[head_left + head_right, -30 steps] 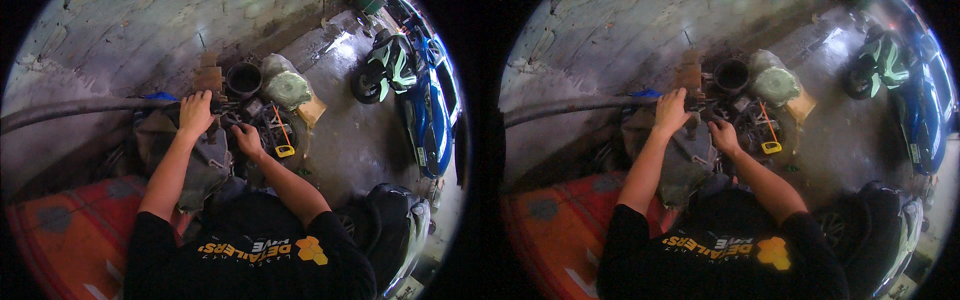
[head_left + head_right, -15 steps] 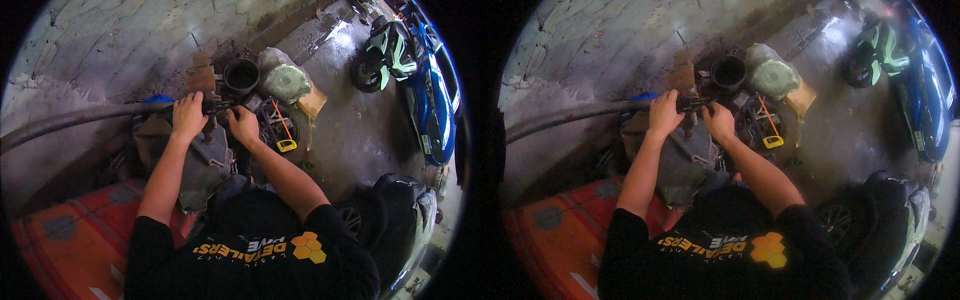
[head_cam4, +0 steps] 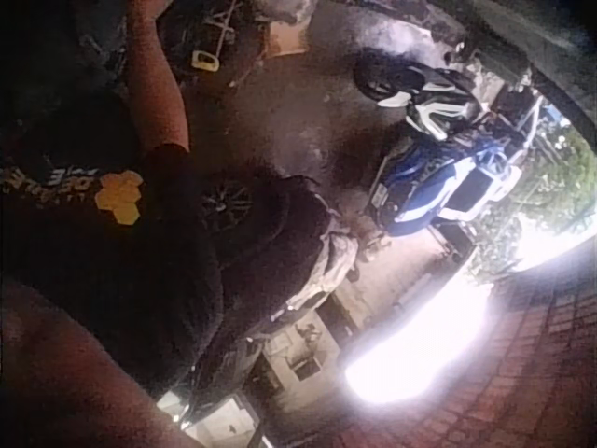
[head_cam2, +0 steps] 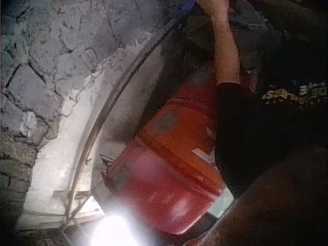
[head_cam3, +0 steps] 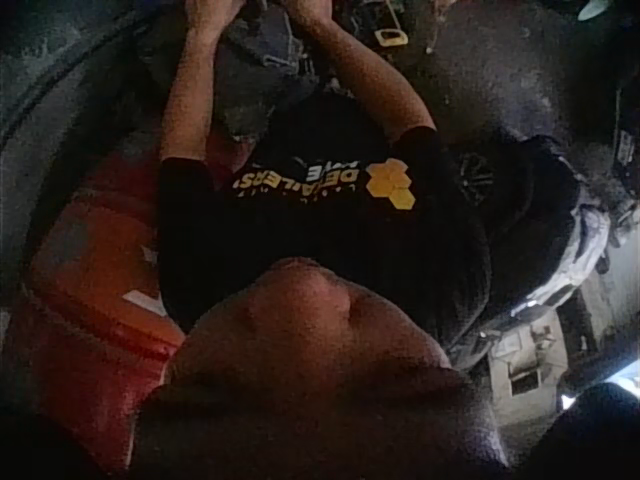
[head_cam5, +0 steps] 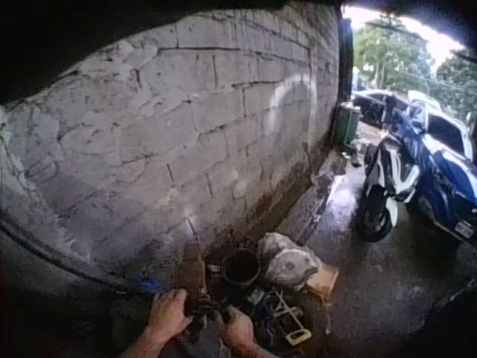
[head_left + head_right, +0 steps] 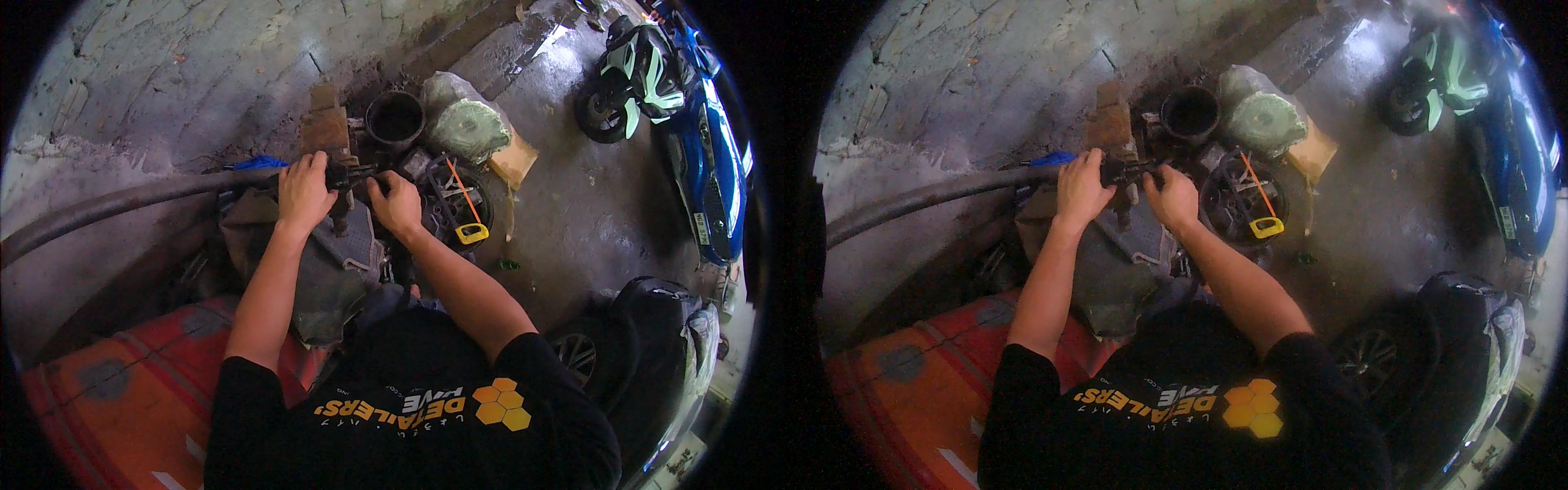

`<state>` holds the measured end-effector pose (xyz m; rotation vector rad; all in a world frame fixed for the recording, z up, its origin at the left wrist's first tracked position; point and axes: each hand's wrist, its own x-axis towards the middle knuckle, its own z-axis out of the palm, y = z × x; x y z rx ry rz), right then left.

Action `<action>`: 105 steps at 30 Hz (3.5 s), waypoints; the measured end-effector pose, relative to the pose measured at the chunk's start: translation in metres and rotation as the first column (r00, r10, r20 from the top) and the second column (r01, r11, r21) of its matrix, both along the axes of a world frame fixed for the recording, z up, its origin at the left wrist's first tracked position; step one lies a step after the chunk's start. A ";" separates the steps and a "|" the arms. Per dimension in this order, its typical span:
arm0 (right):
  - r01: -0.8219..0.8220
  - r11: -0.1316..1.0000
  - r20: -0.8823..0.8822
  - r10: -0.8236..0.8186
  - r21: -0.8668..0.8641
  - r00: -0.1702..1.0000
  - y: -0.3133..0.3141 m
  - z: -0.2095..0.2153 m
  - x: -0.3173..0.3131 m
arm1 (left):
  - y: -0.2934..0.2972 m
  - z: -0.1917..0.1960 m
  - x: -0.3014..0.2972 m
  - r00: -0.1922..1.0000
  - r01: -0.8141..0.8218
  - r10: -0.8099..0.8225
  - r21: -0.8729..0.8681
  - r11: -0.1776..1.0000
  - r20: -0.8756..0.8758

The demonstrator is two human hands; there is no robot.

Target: The person uses a hacksaw to cut a metal component clamped in a vise, then inspects and manipulates the cut piece and other small parts by hand. They move between the vise and a workbench, handling tools and parts throughout the process.

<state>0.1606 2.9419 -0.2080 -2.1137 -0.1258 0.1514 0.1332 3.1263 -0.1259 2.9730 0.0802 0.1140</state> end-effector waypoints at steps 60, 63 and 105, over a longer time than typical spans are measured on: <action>0.337 0.935 -0.601 -0.333 -0.110 0.727 -0.307 -0.203 -0.080 | -0.011 -0.076 0.037 0.982 0.004 0.085 -0.470 0.883 0.168; 0.159 0.941 -0.591 -0.312 -0.297 0.744 -0.332 -0.293 -0.063 | -0.010 -0.077 0.037 0.991 -0.094 0.131 -0.523 0.847 0.035; -0.605 0.625 -0.545 0.320 -0.494 0.775 -0.319 -0.486 0.033 | 0.016 -0.072 0.021 0.976 -0.198 0.156 -0.335 0.921 -0.150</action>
